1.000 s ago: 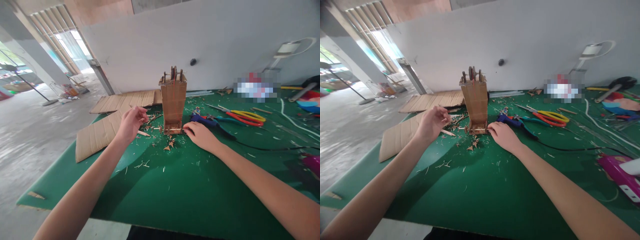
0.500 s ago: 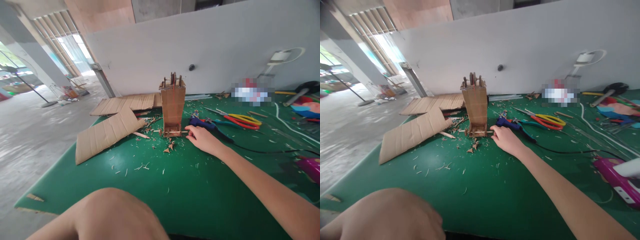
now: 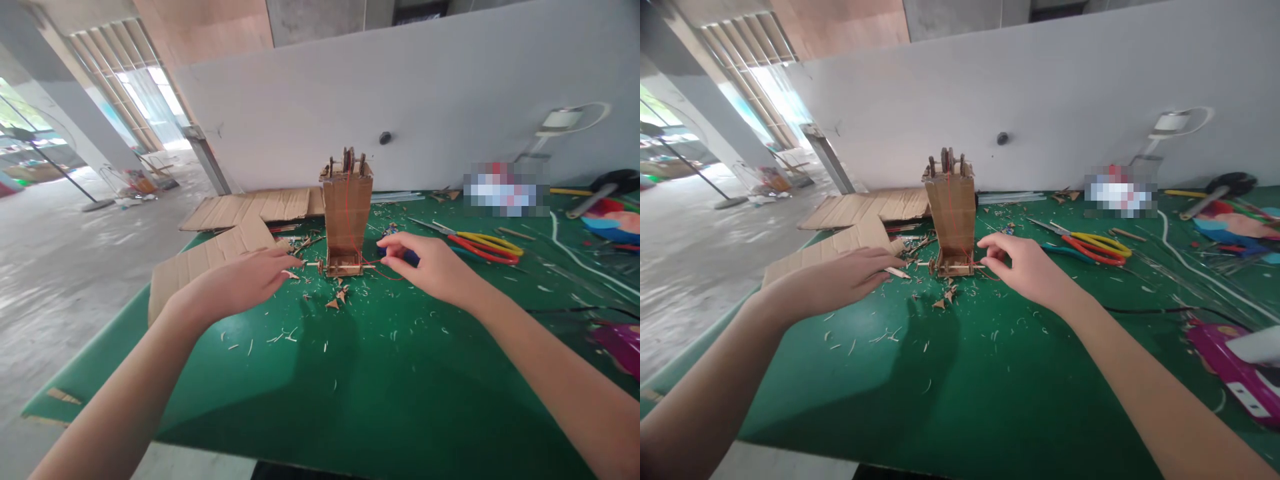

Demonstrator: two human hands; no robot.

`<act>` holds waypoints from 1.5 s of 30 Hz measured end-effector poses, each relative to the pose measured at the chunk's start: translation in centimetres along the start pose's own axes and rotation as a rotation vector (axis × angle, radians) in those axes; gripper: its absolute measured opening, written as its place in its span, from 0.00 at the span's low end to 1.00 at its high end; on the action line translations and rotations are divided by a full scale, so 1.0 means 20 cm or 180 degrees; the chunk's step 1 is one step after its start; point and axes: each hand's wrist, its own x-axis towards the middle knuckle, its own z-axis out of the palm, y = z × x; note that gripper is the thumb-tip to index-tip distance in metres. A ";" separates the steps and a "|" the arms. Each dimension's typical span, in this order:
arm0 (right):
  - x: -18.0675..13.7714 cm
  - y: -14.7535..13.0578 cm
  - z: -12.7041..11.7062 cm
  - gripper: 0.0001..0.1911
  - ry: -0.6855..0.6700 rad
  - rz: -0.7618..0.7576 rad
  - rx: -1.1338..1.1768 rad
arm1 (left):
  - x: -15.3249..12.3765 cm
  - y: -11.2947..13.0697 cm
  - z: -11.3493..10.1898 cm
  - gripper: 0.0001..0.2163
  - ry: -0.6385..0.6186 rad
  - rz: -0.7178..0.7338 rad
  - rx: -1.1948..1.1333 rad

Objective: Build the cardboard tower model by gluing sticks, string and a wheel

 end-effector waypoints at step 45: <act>0.03 0.20 0.35 0.06 0.0093 -0.0071 -0.0307 | 0.48 0.18 0.27 0.14 0.0830 0.0353 0.0456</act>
